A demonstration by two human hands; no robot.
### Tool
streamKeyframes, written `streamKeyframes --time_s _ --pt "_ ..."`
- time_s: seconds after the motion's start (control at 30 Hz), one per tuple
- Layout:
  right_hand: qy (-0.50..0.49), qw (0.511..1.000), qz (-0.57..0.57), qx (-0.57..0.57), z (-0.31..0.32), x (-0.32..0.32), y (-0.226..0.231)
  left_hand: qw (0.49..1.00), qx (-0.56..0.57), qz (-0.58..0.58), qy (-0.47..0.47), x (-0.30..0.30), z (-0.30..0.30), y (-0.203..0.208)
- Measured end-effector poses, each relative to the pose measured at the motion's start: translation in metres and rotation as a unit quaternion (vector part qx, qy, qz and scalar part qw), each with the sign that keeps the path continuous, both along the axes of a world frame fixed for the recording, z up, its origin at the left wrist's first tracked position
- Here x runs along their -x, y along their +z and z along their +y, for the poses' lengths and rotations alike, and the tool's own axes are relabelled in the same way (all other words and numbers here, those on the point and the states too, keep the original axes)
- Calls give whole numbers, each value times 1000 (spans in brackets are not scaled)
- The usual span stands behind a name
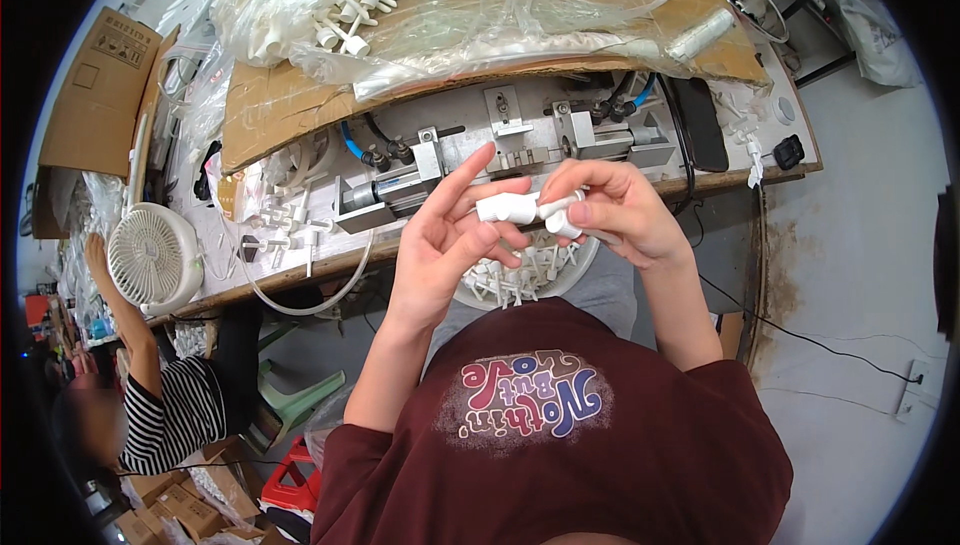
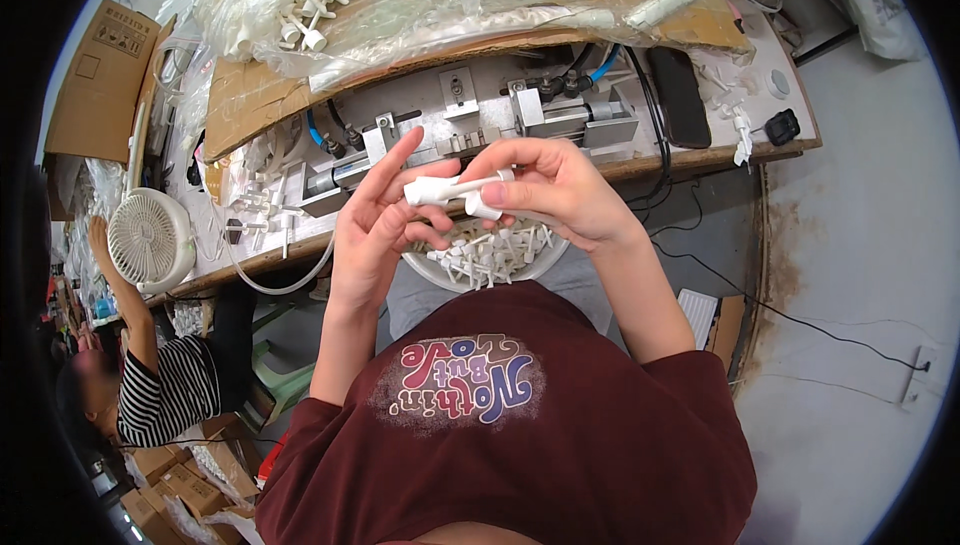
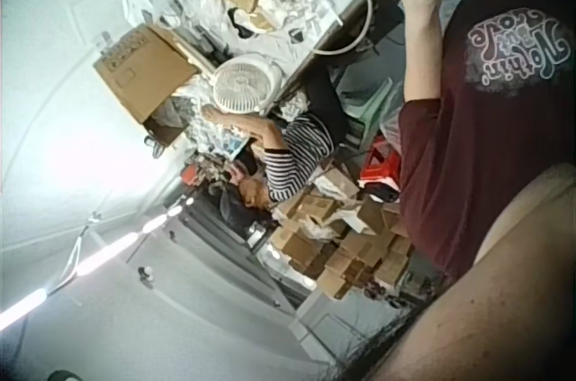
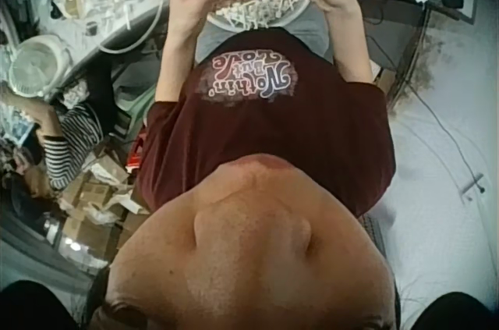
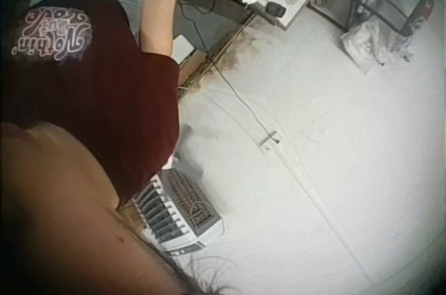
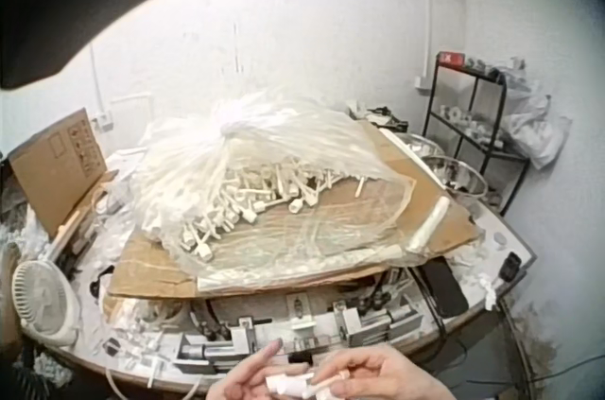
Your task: The recorder is using a manual assembly machine to join white plastic tube components.
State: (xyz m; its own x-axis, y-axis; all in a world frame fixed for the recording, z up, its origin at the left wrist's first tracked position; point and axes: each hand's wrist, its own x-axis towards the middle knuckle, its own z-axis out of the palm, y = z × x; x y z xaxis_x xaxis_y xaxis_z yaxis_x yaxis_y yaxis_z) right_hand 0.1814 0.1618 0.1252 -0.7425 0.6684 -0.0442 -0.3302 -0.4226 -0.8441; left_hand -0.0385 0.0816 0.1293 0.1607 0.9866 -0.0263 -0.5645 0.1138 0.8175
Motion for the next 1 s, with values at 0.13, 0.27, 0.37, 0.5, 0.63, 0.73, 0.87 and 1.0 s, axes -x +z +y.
streamKeyframes --time_s 0.13,0.27,0.37,0.5,0.63,0.73,0.87,1.0 --pt "9 1000 22 17 -4 -2 -1 996 -33 77 -16 1 -7 -1" --pt "14 999 8 37 -1 0 1 991 -51 116 -31 5 -9 -4" --pt "24 999 32 36 -1 -2 -5 990 -16 120 -73 11 -11 -1" --pt "16 998 25 55 -4 -6 -12 986 21 142 -89 15 -16 4" --pt "-8 998 19 62 -4 -12 -16 979 12 188 -81 18 -18 5" --pt "-37 997 26 55 -2 -16 -17 970 -56 236 -24 14 -17 -1" --pt "-72 996 18 45 -1 -19 -11 892 -159 419 67 -1 -13 0" --pt "-86 995 3 54 -4 -21 -12 774 -226 560 190 -14 -4 -31"
